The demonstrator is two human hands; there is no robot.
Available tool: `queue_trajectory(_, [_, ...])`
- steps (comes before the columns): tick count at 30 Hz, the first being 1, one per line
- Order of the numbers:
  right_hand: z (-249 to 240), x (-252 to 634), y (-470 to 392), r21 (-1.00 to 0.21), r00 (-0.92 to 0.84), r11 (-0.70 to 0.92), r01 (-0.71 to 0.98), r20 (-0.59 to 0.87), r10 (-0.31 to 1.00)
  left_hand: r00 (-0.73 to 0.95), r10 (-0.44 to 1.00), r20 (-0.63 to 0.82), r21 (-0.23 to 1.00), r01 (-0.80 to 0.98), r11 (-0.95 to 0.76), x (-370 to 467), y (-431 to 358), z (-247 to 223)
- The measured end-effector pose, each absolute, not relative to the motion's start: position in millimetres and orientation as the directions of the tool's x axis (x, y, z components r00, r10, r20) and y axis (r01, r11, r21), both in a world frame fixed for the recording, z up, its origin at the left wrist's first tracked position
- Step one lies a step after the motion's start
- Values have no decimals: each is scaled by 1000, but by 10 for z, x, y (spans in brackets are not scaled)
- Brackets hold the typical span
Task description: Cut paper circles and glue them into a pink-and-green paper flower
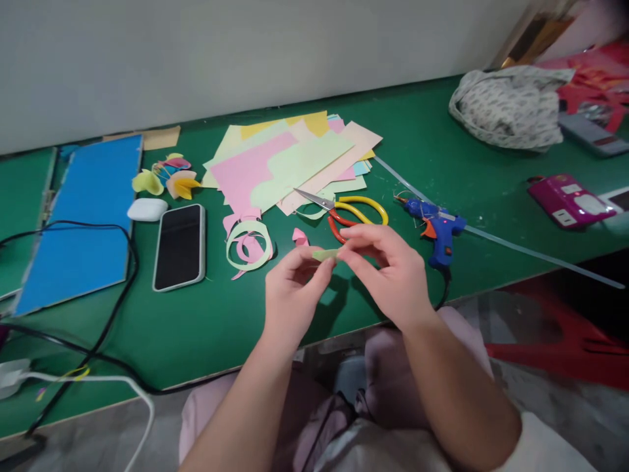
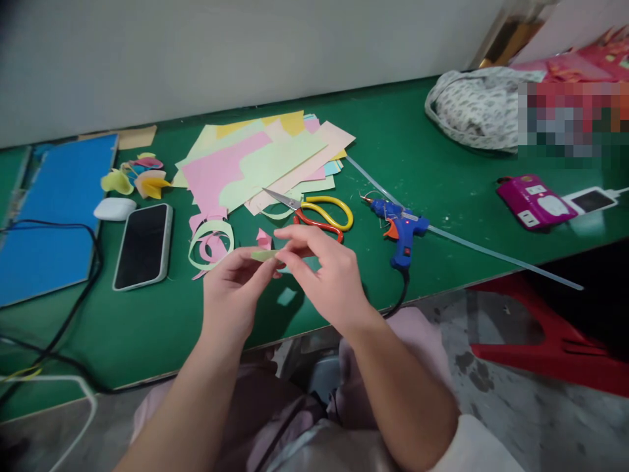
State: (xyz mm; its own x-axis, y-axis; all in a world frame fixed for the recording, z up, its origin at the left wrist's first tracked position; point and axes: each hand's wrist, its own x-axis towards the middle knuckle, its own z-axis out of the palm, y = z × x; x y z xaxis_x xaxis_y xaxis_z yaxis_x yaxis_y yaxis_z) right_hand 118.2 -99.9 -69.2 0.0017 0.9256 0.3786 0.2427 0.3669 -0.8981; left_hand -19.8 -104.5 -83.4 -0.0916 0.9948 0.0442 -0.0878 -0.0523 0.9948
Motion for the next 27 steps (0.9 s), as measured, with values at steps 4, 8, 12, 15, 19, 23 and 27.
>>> queue_trajectory(4, [-722,1188,-983,-923,6,304,237,314,949,-132,985,110,990,-79,-121,-198,-1030,-838])
queue_trajectory(8, [-717,1191,-962,-960,6,255,113,258,966,-87,988,128,987,-83,-135,-209,-1010,-832])
queue_trajectory(12, [-725,1172,-966,-959,0,270,88,271,962,-85,989,122,986,-108,-131,-209,-1013,-832])
queue_trajectory(15, [-752,1162,-975,-954,-7,282,100,283,959,-122,986,115,990,-74,-124,-214,-1018,-830])
queue_trajectory(19, [-756,1164,-978,-916,-8,339,216,346,938,-166,967,193,979,91,-180,-227,-1027,-811])
queue_trajectory(23, [-710,1178,-972,-824,-53,456,337,467,883,-134,947,291,942,215,-259,-240,-1037,-805])
queue_trajectory(27, [-685,1187,-960,-732,-96,563,383,575,813,-122,954,275,939,248,-239,-255,-1051,-834])
